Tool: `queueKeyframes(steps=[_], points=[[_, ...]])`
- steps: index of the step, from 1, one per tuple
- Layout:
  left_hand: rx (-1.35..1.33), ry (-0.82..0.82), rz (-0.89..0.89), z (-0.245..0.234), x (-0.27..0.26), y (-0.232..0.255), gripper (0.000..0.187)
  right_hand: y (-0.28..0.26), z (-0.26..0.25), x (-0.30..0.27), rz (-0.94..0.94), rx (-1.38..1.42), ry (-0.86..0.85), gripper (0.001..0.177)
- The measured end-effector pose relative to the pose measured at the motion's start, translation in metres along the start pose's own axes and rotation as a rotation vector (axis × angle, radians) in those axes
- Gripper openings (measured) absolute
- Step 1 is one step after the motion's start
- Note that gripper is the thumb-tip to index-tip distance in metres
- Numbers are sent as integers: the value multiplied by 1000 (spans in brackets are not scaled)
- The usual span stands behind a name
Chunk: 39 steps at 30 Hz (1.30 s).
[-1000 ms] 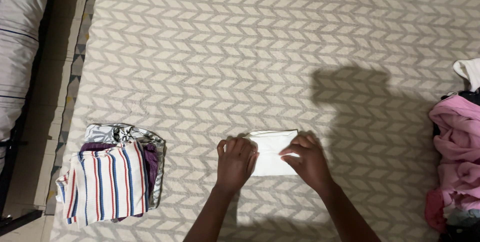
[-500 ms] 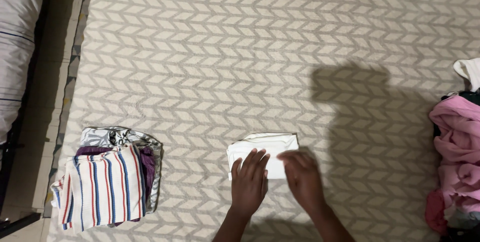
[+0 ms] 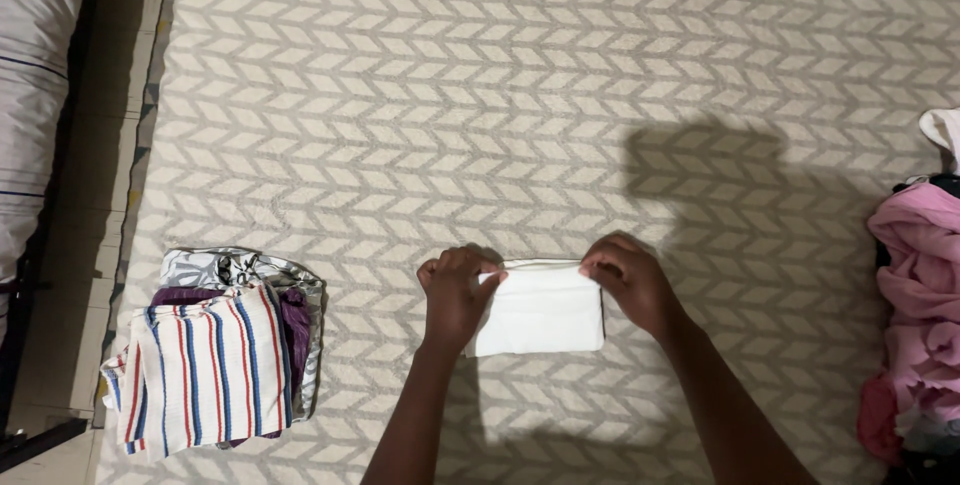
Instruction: Folding various pieces of clothing including a white shirt, a blue top, and a floral dress on a bed.
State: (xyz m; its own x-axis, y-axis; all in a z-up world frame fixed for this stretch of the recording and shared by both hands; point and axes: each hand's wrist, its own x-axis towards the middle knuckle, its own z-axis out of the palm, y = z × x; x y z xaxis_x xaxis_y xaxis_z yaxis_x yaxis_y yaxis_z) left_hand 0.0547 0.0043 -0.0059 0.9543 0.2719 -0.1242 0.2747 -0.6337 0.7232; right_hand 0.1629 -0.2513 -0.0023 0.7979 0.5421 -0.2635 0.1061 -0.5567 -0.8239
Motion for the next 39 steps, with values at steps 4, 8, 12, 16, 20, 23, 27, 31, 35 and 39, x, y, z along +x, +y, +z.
queueKeyframes(steps=[4, 8, 12, 16, 20, 23, 27, 31, 35, 39], points=[[-46, -29, -132, -1, 3, 2, 20, 2, 7, 0, 121, -119, 63, 13], [52, 98, 5, 1, -5, 7, 22, -19, 15, -7, 71, -34, 205, 13], [146, 250, 172, 21, -18, 24, 44, -29, 29, -21, -205, -57, 489, 17], [385, 137, 252, 47, -51, 39, 55, -18, 76, -56, -259, -198, 482, 22], [428, -64, 341, 71, -68, 12, 60, -3, 94, -76, -123, -509, 309, 55], [536, -83, 372, 61, -67, 8, 65, 9, 94, -74, -6, -552, 256, 71], [482, -81, 401, 43, -71, 6, 68, 4, 81, -76, 75, -370, 356, 78], [271, 222, 43, 34, -103, -10, 59, 23, 60, -97, 180, -102, 411, 65], [156, 189, -290, 8, -109, 1, 42, 19, 47, -104, 241, 8, 234, 42], [137, 124, -425, 12, -115, -6, 30, 15, 49, -102, 220, 125, 205, 34]])
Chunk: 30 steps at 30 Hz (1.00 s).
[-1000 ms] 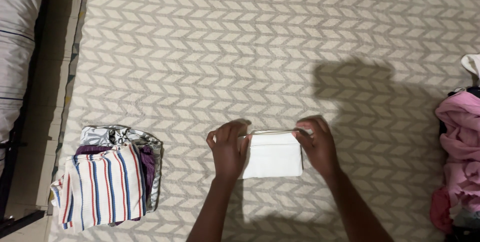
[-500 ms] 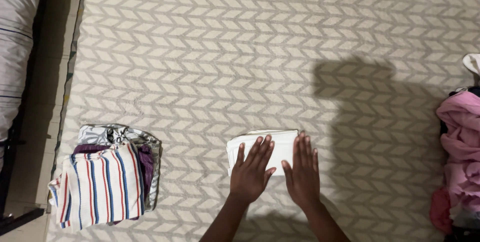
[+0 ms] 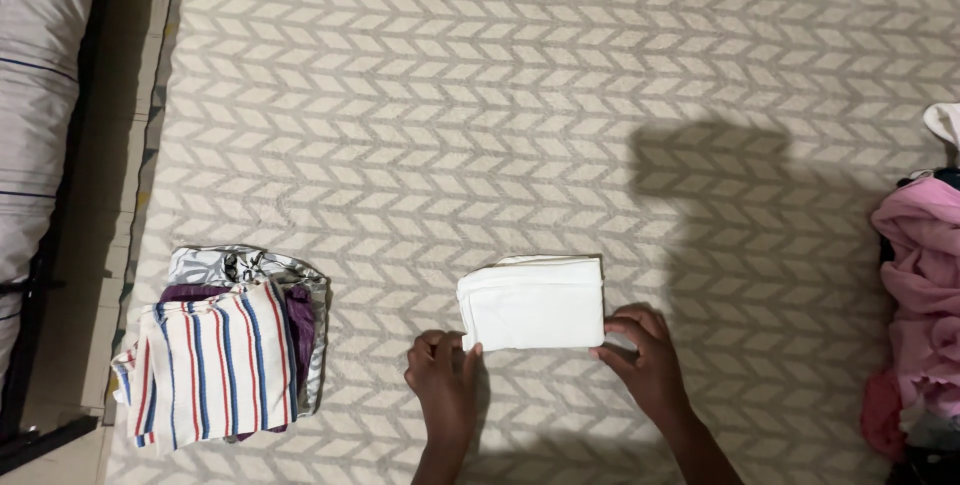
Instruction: Folding various pieces of clothing including a white shirt, a blue top, and a floral dress on a bed.
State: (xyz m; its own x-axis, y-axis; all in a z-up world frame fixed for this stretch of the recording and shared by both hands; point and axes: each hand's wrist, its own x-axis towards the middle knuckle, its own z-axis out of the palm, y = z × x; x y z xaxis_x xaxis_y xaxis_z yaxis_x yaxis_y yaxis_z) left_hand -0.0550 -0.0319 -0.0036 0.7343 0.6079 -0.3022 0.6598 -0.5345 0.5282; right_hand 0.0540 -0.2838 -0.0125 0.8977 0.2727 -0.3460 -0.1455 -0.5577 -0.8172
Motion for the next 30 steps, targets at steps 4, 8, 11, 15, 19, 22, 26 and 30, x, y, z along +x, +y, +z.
queueKeyframes(steps=[4, 8, 11, 15, 19, 22, 26, 30], points=[[-14, 8, -30, -2, 10, -20, 24, 23, -10, 6, -105, -148, 46, 24], [-46, -30, 2, -25, 12, -10, 27, 16, -24, 5, -128, -330, 84, 13], [12, 67, 147, -20, 10, -2, 32, 16, -20, 5, -39, -260, 120, 15], [-146, 124, 389, 4, -4, 28, 42, 0, -1, 7, 218, 5, 157, 33], [197, -8, 643, 20, -4, 45, 59, -13, 27, 21, 304, 61, 94, 48], [168, 17, 685, 27, -6, 42, 60, -14, 32, 33, 316, 182, 67, 54], [33, -38, 579, 11, -12, 39, 54, -32, 34, 40, 389, 466, -54, 49], [-178, -1, 232, -16, -18, 27, 57, -57, 23, 42, 273, 584, -144, 46]])
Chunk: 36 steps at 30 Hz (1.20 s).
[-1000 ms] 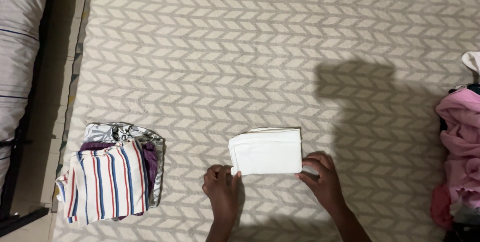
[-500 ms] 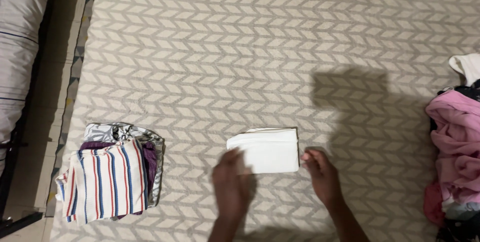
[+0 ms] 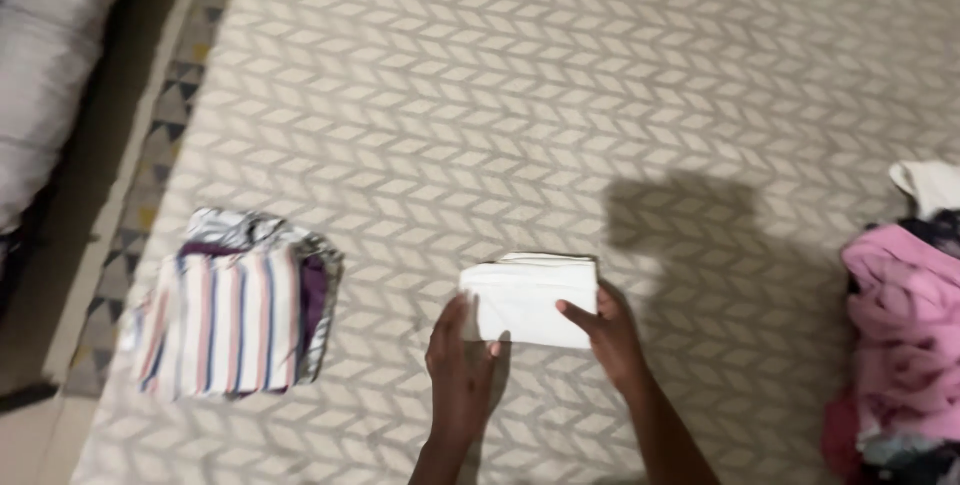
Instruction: Folding various pieces of clothing including a white shirt, a blue top, and a floral dress on a bed.
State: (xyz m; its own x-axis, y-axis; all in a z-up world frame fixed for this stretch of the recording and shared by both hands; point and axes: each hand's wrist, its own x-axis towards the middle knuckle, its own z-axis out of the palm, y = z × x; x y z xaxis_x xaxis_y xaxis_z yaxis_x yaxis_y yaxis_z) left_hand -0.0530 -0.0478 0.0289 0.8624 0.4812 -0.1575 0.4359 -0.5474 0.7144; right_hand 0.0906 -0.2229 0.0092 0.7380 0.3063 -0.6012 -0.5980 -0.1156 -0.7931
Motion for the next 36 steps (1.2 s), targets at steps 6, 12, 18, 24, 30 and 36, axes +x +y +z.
queueKeyframes(steps=[6, 12, 18, 24, 30, 36], points=[[-1311, 176, -553, 13, -32, -80, 76, -45, 27, -36, -191, -496, -163, 52], [-2093, 233, -541, -30, -58, -86, 90, -107, 112, -35, -1, -832, -596, 57], [-2143, 389, -729, -76, -78, -112, 86, -23, 197, 66, -191, -760, -732, 58], [-1683, 380, -675, -31, -81, -176, 44, 20, 220, 100, -246, -885, -590, 57], [-1652, 629, -587, -21, -66, -169, 44, 14, 225, 93, -256, -573, -639, 52], [-1630, 501, -765, -34, -70, -170, 42, -5, 250, 41, -877, -965, -254, 52]])
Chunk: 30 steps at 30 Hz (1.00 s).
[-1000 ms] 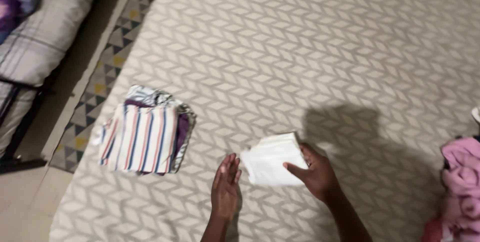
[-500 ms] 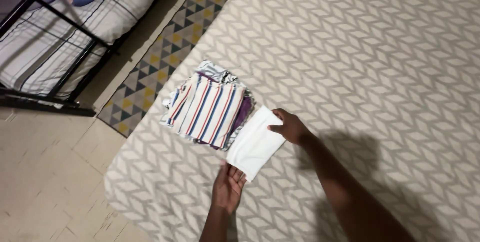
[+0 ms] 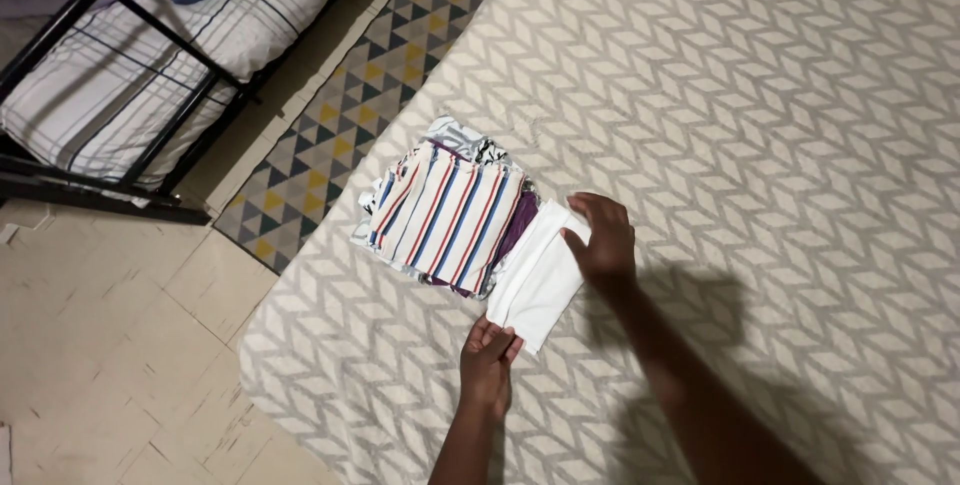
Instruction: Folding various pieces of clothing including a white shirt, a blue top, and a floral dress on a bed.
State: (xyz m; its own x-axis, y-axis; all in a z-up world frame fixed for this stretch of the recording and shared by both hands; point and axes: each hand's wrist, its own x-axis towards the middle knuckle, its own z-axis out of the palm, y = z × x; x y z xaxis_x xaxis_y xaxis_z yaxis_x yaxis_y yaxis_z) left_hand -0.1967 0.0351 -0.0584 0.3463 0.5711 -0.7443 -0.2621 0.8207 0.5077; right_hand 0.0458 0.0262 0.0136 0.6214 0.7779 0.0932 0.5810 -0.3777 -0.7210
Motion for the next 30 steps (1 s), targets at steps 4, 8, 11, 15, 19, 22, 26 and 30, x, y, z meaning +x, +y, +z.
queueKeyframes(steps=[4, 8, 11, 15, 19, 22, 26, 30], points=[[16, 64, -32, 5, -13, 33, 44, -28, 27, -36, -128, -248, 162, 65], [79, 133, 105, 1, -11, 53, 43, -38, 56, -56, -117, -321, -115, 104], [685, 189, 667, 32, -23, 97, 44, -36, 70, -52, -24, -443, -269, 114], [1641, 54, 1165, 95, -21, 156, 64, -27, 80, -55, 2, -456, -293, 118], [1793, -81, 1344, 88, 37, 163, 57, -35, 73, -54, 24, -504, -287, 116], [1913, -226, 1336, 77, 69, 164, 50, -45, 72, -50, 126, -526, -376, 116], [1961, -235, 1330, 68, 85, 162, 52, -42, 75, -54, 155, -518, -385, 118], [1940, -178, 1208, 68, 74, 148, 59, -39, 57, -69, 119, -277, -379, 109]])
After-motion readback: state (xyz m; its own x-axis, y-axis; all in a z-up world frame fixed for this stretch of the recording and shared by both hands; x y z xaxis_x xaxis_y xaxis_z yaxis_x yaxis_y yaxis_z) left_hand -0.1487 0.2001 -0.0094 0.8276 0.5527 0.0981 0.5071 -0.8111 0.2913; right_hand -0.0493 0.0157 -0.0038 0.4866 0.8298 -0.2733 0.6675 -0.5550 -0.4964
